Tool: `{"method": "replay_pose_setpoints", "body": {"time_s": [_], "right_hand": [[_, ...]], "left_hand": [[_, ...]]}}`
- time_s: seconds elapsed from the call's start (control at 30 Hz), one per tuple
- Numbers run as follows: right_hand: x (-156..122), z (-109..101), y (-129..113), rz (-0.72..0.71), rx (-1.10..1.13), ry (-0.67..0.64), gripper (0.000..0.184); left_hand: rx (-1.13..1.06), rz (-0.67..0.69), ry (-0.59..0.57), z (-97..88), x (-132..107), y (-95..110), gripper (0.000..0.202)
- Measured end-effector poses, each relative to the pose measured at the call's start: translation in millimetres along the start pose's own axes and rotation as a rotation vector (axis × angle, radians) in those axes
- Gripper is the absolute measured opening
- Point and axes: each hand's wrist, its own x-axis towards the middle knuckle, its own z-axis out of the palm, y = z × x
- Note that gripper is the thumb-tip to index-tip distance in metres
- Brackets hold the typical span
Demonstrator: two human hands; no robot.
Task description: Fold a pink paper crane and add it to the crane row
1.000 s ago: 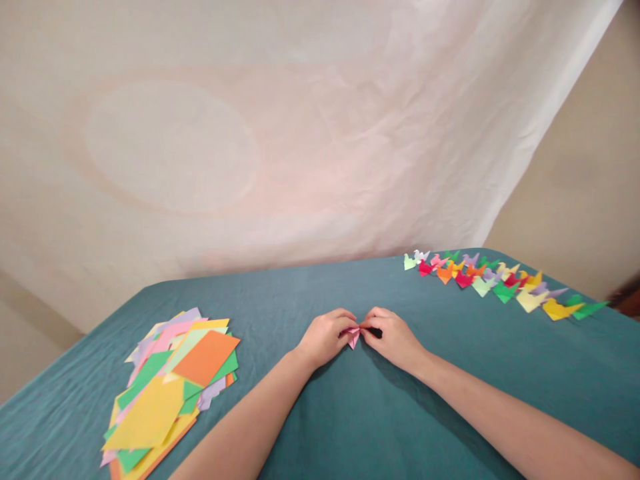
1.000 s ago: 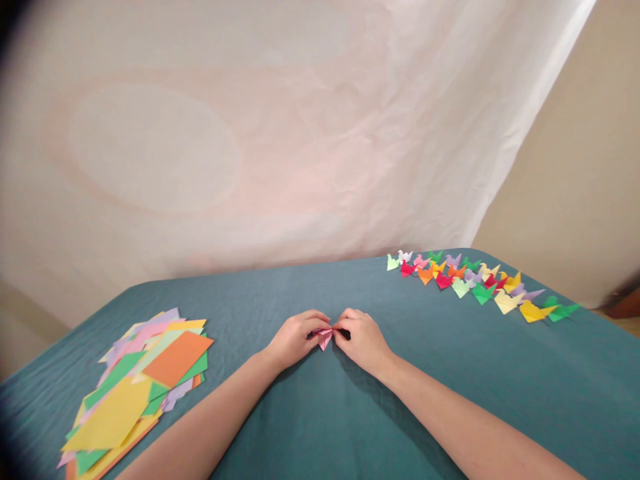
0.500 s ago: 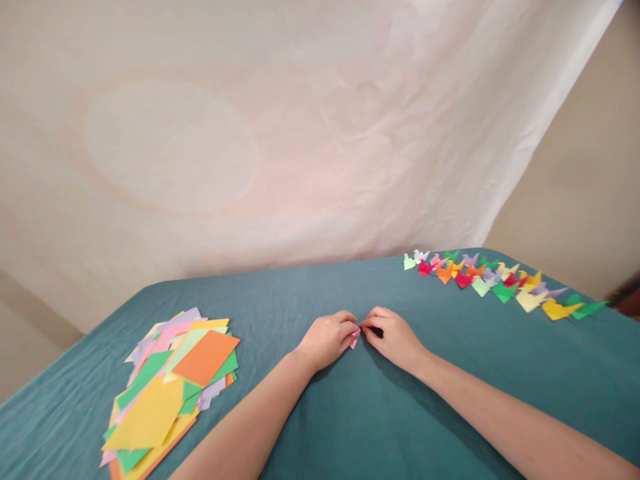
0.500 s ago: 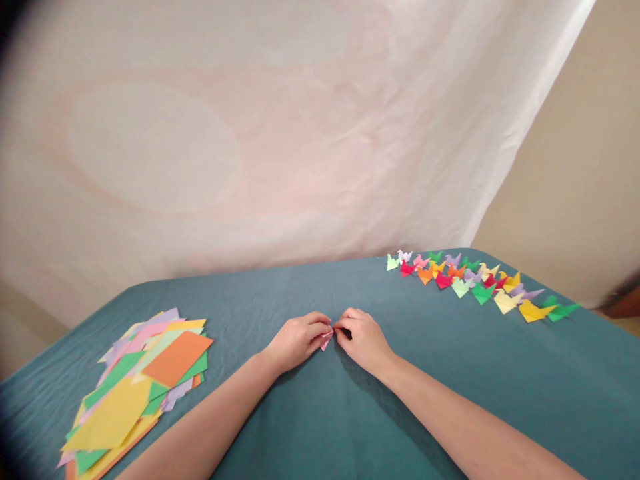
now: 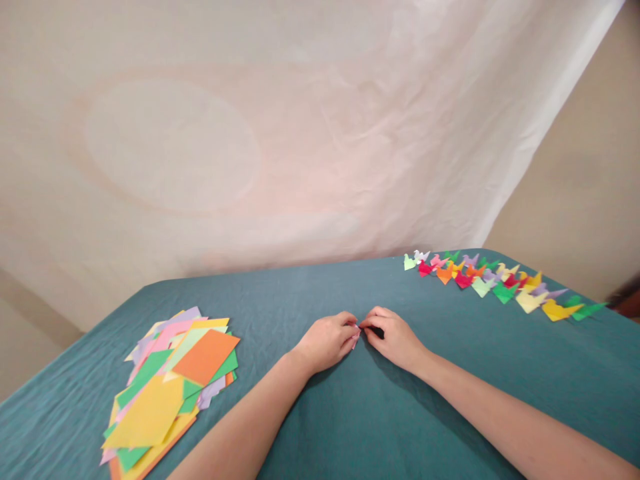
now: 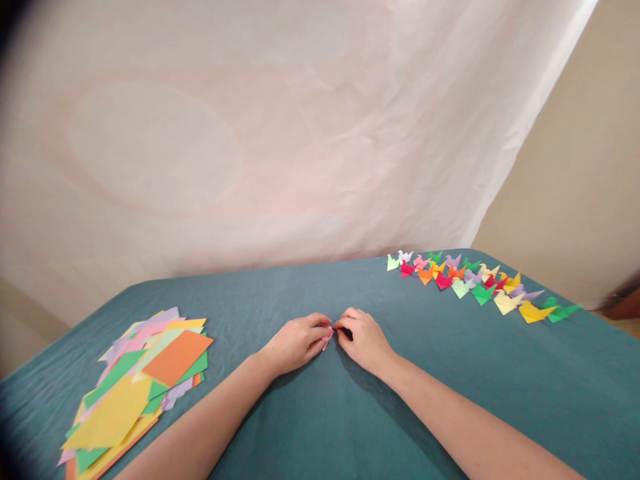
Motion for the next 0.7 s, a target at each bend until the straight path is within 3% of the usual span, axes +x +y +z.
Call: {"method": "replay_pose_setpoints", "body": {"time_s": [0.5,0.7], "right_hand": [[0,2,3,-0.024,0.019,0.002,0.019],[0,1,1,-0.037,0.025,0.018,0.020]], "left_hand": [[-0.018,0.055,-0.052,-12.0,-2,7,0.027],[-0.053,0.060,-0.017,-9.4,-2,2,0.030]]}}
